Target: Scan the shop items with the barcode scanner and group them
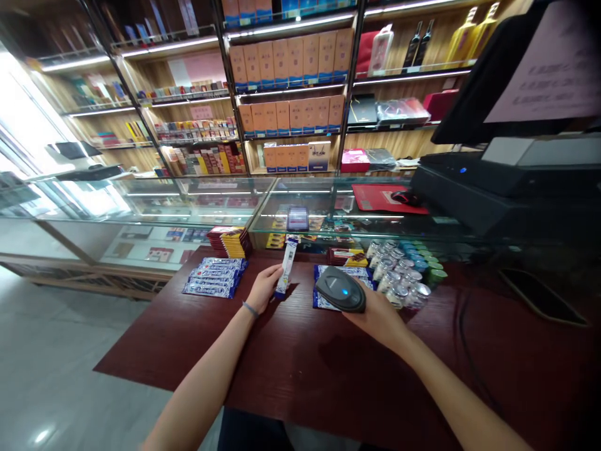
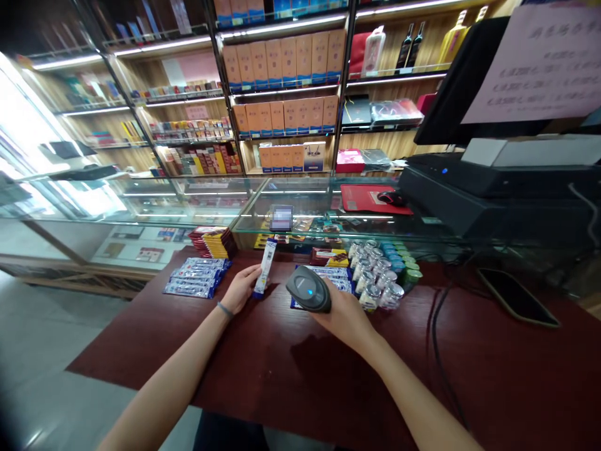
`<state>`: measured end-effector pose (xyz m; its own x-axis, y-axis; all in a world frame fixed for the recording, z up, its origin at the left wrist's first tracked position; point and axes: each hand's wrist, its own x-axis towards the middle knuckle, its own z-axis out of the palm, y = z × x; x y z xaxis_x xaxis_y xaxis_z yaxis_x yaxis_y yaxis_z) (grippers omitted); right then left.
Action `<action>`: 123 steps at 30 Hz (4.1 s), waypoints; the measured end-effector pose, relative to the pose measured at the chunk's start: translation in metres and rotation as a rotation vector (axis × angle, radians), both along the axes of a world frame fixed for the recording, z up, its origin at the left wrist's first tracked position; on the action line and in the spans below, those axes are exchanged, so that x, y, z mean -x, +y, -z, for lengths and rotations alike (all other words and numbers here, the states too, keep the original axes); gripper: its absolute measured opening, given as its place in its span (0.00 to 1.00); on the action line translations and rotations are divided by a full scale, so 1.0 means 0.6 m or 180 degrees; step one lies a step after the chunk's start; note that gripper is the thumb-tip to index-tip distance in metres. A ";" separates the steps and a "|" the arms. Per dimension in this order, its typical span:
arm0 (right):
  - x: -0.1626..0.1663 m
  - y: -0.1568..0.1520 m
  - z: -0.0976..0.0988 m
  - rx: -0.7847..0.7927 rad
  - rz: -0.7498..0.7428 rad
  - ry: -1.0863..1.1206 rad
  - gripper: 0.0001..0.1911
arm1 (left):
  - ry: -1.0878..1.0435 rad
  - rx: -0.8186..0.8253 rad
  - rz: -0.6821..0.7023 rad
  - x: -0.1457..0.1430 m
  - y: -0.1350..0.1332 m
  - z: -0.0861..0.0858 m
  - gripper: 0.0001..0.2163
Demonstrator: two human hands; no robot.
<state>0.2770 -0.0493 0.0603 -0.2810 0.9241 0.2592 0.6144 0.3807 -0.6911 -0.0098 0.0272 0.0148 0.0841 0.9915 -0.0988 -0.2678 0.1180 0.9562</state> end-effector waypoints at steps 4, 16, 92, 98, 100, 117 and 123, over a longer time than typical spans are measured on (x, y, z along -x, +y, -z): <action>0.002 0.000 -0.004 -0.0025 -0.0062 0.0048 0.29 | 0.0058 -0.0013 -0.0039 0.000 0.000 0.001 0.23; 0.006 0.000 -0.001 0.0176 0.0138 0.0183 0.26 | -0.0382 0.0225 0.0470 0.013 -0.010 -0.017 0.19; -0.140 0.005 -0.100 0.0483 0.0708 0.0647 0.30 | 0.3316 -0.3003 0.0328 -0.176 0.049 0.011 0.15; -0.153 0.005 -0.101 0.0540 0.0758 0.0904 0.28 | 0.3628 -0.2999 0.0587 -0.222 0.062 0.008 0.14; -0.154 0.005 -0.102 0.0510 0.0767 0.0937 0.28 | 0.3772 -0.2949 0.0671 -0.234 0.070 0.006 0.13; -0.157 0.005 -0.097 0.0372 0.0685 0.1056 0.23 | 0.2811 -0.2495 -0.0074 -0.229 0.047 -0.016 0.14; -0.127 0.017 -0.078 0.0042 0.0906 0.0952 0.20 | 0.0837 -0.0835 -0.0107 -0.129 0.021 -0.035 0.19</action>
